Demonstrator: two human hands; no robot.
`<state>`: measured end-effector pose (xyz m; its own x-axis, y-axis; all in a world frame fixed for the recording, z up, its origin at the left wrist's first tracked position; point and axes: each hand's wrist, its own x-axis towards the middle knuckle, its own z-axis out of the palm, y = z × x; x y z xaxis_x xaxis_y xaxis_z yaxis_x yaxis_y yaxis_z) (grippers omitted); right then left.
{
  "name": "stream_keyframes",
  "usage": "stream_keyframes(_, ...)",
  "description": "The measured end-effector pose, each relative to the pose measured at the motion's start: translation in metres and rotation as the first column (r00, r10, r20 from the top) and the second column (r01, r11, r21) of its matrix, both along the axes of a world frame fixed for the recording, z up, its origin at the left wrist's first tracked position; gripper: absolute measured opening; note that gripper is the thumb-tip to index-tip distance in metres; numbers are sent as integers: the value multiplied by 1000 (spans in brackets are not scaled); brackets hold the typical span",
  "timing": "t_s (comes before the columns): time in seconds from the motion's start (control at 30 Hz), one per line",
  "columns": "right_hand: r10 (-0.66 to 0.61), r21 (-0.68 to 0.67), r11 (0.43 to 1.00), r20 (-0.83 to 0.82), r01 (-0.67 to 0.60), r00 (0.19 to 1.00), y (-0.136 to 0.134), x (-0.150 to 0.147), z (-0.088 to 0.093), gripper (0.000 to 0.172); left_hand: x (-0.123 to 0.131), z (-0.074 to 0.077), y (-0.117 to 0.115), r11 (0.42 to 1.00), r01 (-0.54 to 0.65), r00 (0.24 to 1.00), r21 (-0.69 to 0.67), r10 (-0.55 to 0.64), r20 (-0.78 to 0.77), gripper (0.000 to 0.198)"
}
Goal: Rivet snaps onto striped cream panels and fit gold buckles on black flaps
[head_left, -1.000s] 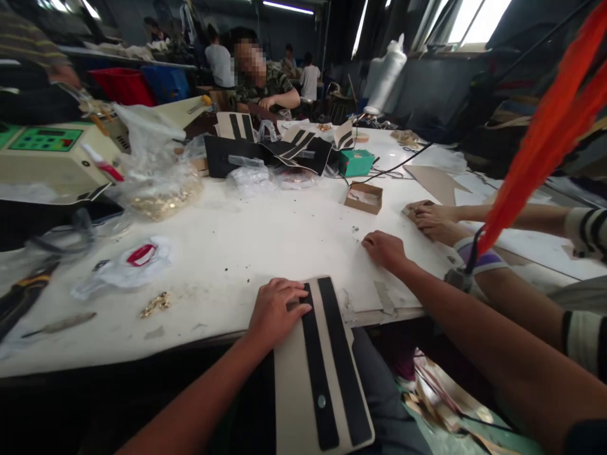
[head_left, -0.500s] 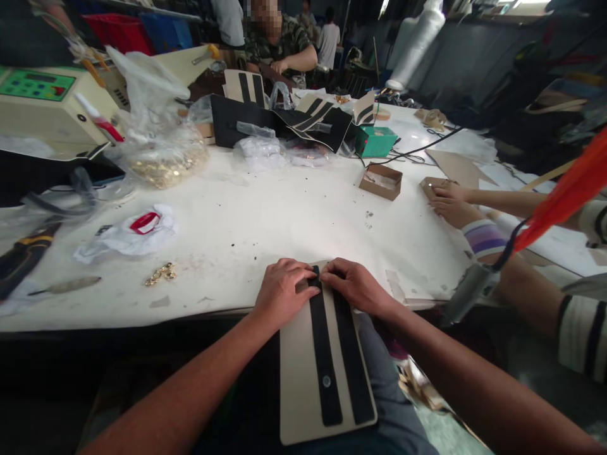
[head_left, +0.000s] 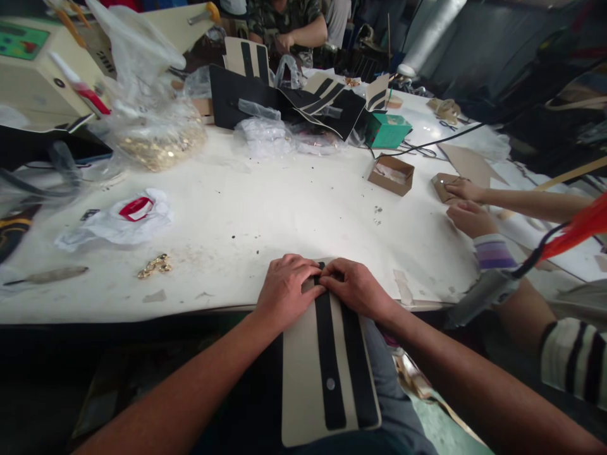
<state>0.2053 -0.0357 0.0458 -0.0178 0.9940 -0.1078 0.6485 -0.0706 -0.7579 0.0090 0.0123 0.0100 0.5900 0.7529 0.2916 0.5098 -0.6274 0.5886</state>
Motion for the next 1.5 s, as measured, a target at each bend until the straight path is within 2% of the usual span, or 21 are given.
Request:
stream_keyframes(0.2, 3, -160, 987, 46, 4, 999, 11, 2, 9, 8, -1, 0, 0, 1000, 5, 1000, -9, -5, 10, 28)
stream_keyframes(0.27, 5, -163, 987, 50, 3, 999, 11, 2, 9, 8, -1, -1, 0, 1000, 0, 1000, -8, 0, 16, 32)
stream_keyframes(0.57, -39, -2, 999, -144, 39, 989, -2, 5, 4, 15, 0, -1, 2, 998, 0, 1000, 61, -1, 7, 38)
stream_keyframes(0.67, -171, 147, 966, -244, 211, 955, -30, 10, 8, 18, 1, -1, 4, 995, 27, 999, 96, -29, 22, 26)
stream_keyframes(0.73, -286, 254, 900, -265, 353, 921, -62, 18, 10, 23, 1, -3, 8, 992, 51, 997, 120, -57, 52, 18)
stream_keyframes(0.8, -418, 346, 800, -262, 489, 870, -100, 31, 7, 24, 1, -8, 14, 986, 68, 993, 151, -81, 81, 15)
stream_keyframes(0.83, -502, 387, 729, -257, 564, 826, -119, 41, 4, 24, 1, -11, 17, 984, 73, 992, 163, -89, 93, 15)
stream_keyframes(0.9, -680, 461, 548, -241, 698, 693, -151, 63, -4, 27, 1, -16, 22, 982, 79, 989, 173, -99, 110, 17)
stream_keyframes(0.93, -755, 489, 464, -218, 739, 618, -163, 76, -9, 35, 1, -17, 23, 982, 82, 988, 169, -102, 114, 16)
stream_keyframes(0.97, -812, 510, 402, -185, 760, 554, -171, 88, -13, 45, 1, -17, 22, 983, 83, 988, 164, -103, 114, 16)
stream_keyframes(1.03, -870, 528, 352, -119, 773, 478, -176, 109, -21, 63, 1, -15, 20, 985, 79, 991, 155, -95, 98, 15)
stream_keyframes(1.13, -893, 515, 358, -56, 779, 447, -166, 131, -32, 80, 1, -10, 14, 987, 61, 996, 146, -69, 53, 14)
stream_keyframes(1.27, -900, 463, 395, 23, 794, 434, -149, 150, -42, 92, 1, -5, 9, 991, 42, 999, 127, -44, 13, 13)
stream_keyframes(1.37, -906, 447, 406, 84, 797, 414, -143, 159, -44, 79, 0, -3, 6, 993, 36, 999, 113, -37, 9, 15)
stream_keyframes(1.5, -858, 436, 496, 112, 751, 502, -142, 139, -30, 57, 0, -2, 5, 995, 29, 999, 97, -30, 12, 16)
